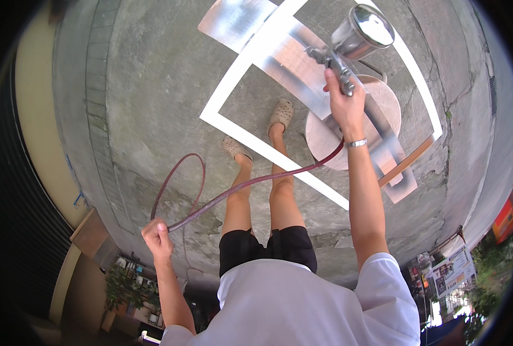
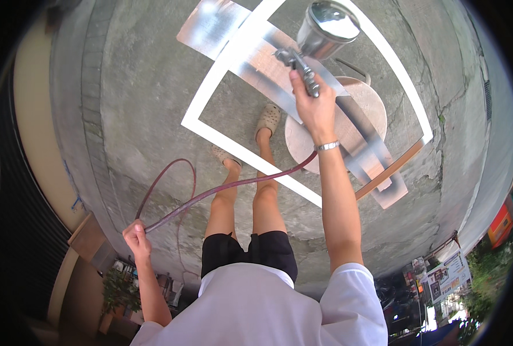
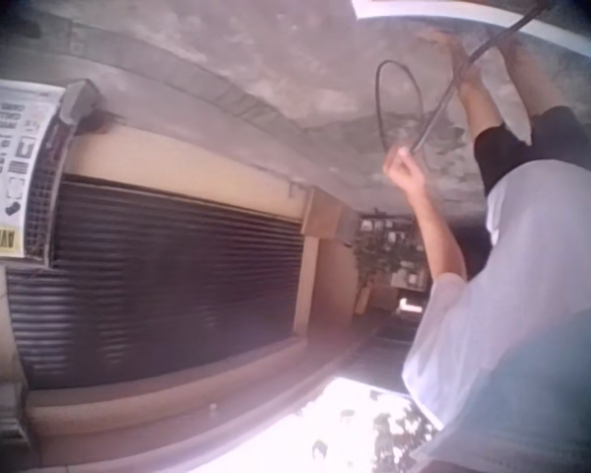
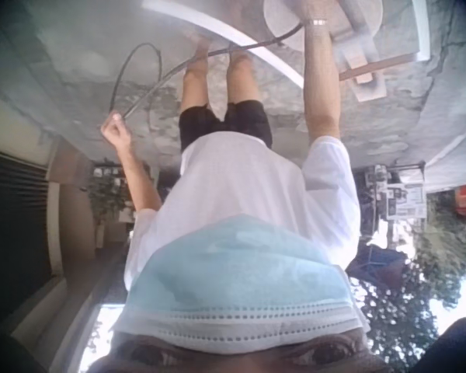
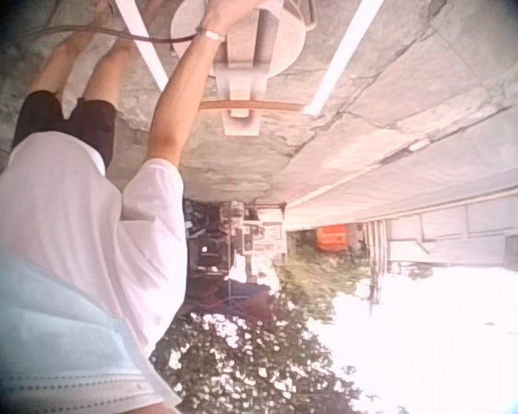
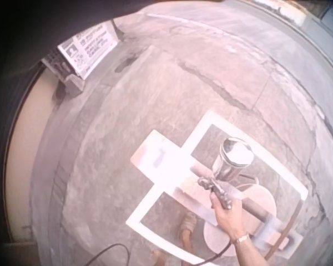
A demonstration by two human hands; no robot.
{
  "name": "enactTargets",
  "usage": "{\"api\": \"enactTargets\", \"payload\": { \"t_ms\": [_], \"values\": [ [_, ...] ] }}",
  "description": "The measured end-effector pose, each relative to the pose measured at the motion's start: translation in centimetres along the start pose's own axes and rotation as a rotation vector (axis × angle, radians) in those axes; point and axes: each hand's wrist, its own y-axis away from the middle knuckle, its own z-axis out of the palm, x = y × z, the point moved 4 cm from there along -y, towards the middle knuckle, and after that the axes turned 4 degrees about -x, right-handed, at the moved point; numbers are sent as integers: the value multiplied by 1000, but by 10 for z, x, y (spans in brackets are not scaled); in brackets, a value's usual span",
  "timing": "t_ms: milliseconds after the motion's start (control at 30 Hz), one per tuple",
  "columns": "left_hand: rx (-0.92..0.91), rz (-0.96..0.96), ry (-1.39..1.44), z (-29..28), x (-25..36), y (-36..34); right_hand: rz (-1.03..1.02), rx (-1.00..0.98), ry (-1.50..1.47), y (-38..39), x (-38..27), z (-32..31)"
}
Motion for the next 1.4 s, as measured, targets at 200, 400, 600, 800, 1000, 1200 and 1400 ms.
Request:
{"api": "enactTargets", "payload": {
  "t_ms": [200,400,600,800,1000,1200,1400],
  "values": [
    [14,-5,-88,-25,-47,25,56,-293,-81,137,-16,55],
    [-63,-1,-126,-37,-117,62,-32,-403,-147,238,-21,72],
    [-135,-147,-273,-37,-215,102,50,-172,-341,351,-38,11],
    [-431,-173,-361,-19,-249,108,145,252,-461,478,-56,-76],
    [-609,21,-452,5,-206,94,174,672,-504,574,-61,-115],
    [-608,158,-490,14,-154,97,212,760,-521,680,-62,-114],
    [-620,260,-505,23,-152,160,276,946,-420,756,-13,-105]
  ]
}}
